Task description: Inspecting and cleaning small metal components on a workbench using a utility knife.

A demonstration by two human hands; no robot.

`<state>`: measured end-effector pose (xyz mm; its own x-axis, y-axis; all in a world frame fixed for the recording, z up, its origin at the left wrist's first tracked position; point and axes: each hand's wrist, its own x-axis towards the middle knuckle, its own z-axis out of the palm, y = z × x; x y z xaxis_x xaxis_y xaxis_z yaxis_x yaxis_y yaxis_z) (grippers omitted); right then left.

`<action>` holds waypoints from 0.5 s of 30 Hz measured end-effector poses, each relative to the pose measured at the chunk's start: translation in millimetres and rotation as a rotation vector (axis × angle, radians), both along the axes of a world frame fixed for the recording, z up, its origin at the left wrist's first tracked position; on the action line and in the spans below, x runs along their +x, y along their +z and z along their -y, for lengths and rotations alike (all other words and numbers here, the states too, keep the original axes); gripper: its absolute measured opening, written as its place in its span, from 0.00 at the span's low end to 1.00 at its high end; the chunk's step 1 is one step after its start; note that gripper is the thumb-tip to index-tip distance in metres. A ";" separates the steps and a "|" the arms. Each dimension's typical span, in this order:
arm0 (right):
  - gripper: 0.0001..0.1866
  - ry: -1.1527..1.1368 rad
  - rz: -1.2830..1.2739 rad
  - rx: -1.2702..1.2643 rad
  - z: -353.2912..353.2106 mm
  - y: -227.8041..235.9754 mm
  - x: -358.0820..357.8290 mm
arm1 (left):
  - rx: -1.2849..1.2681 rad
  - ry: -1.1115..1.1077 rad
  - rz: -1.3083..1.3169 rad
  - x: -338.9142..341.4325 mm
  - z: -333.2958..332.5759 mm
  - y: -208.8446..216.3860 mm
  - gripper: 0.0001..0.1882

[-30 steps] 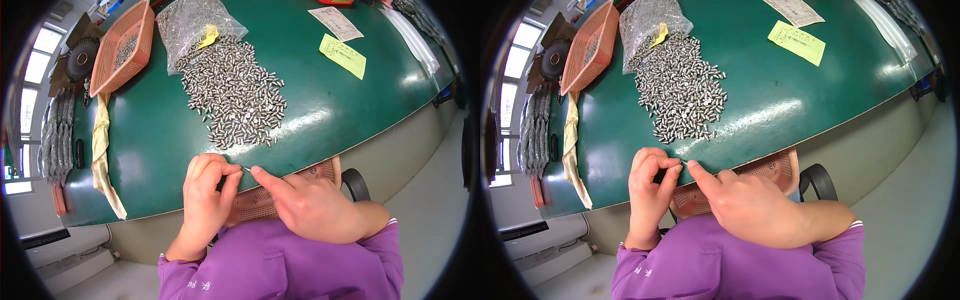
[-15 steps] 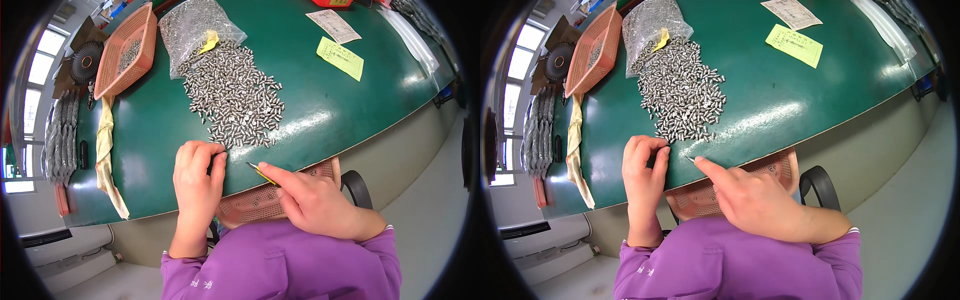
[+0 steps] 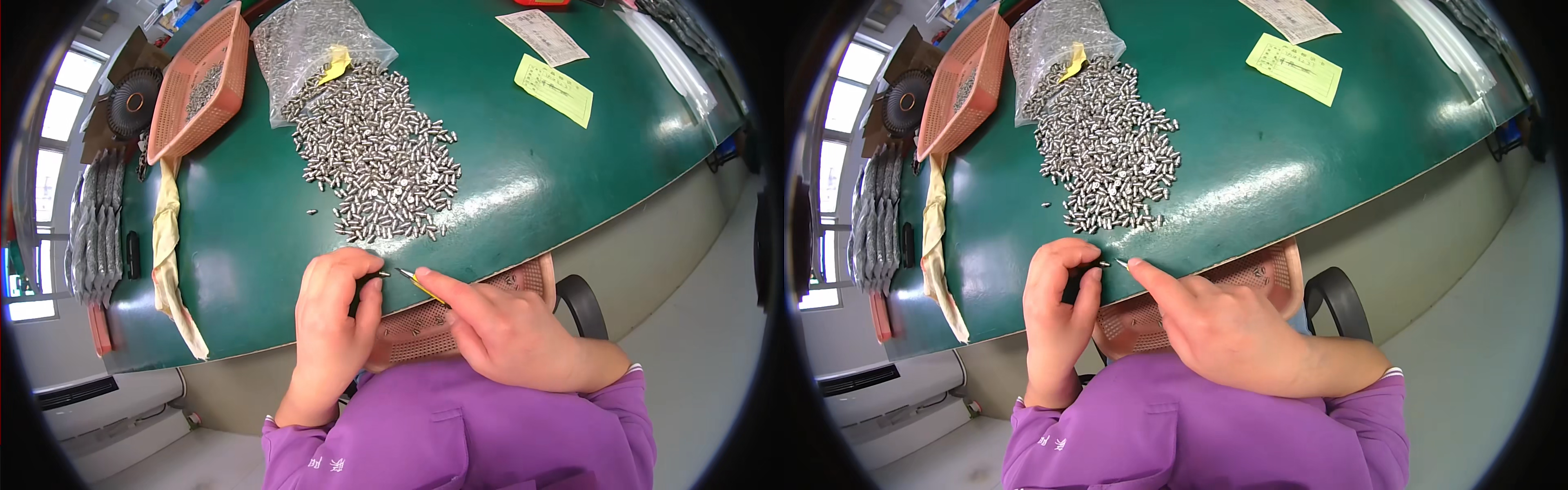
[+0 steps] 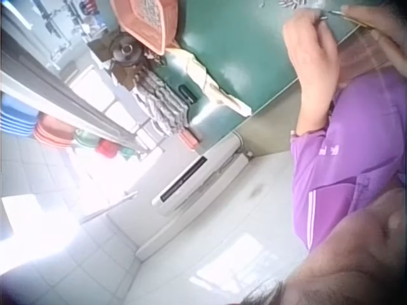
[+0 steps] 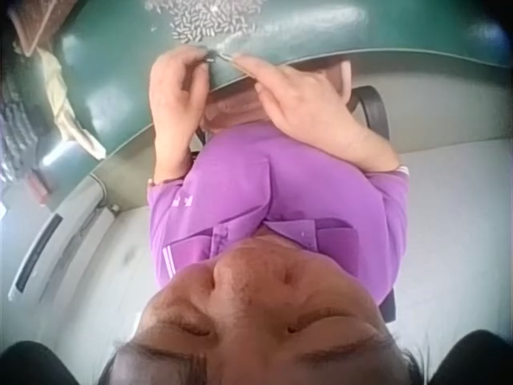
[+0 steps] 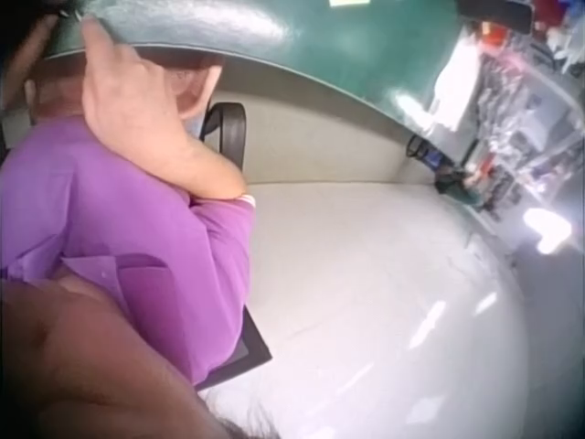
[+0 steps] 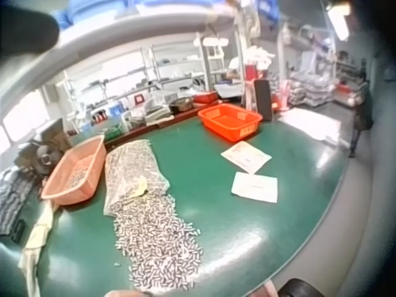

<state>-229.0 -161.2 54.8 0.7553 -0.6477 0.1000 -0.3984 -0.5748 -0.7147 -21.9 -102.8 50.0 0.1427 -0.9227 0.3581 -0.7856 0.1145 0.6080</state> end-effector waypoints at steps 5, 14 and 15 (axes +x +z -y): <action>0.30 0.001 0.005 -0.028 -1.8 -0.3 2.4 | 0.014 0.015 0.076 2.9 -0.4 -2.2 0.11; 0.30 0.003 -0.004 -0.061 -3.4 0.4 4.5 | 0.001 0.021 0.104 1.1 5.1 -3.2 0.10; 0.30 0.002 -0.004 -0.061 -3.7 0.0 4.6 | 0.002 0.021 0.104 1.1 5.2 -3.8 0.10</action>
<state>-224.3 -157.5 54.8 0.7572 -0.6388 0.1364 -0.3996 -0.6182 -0.6769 -20.8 -108.0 46.3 0.1242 -0.9204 0.3706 -0.8468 0.0964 0.5232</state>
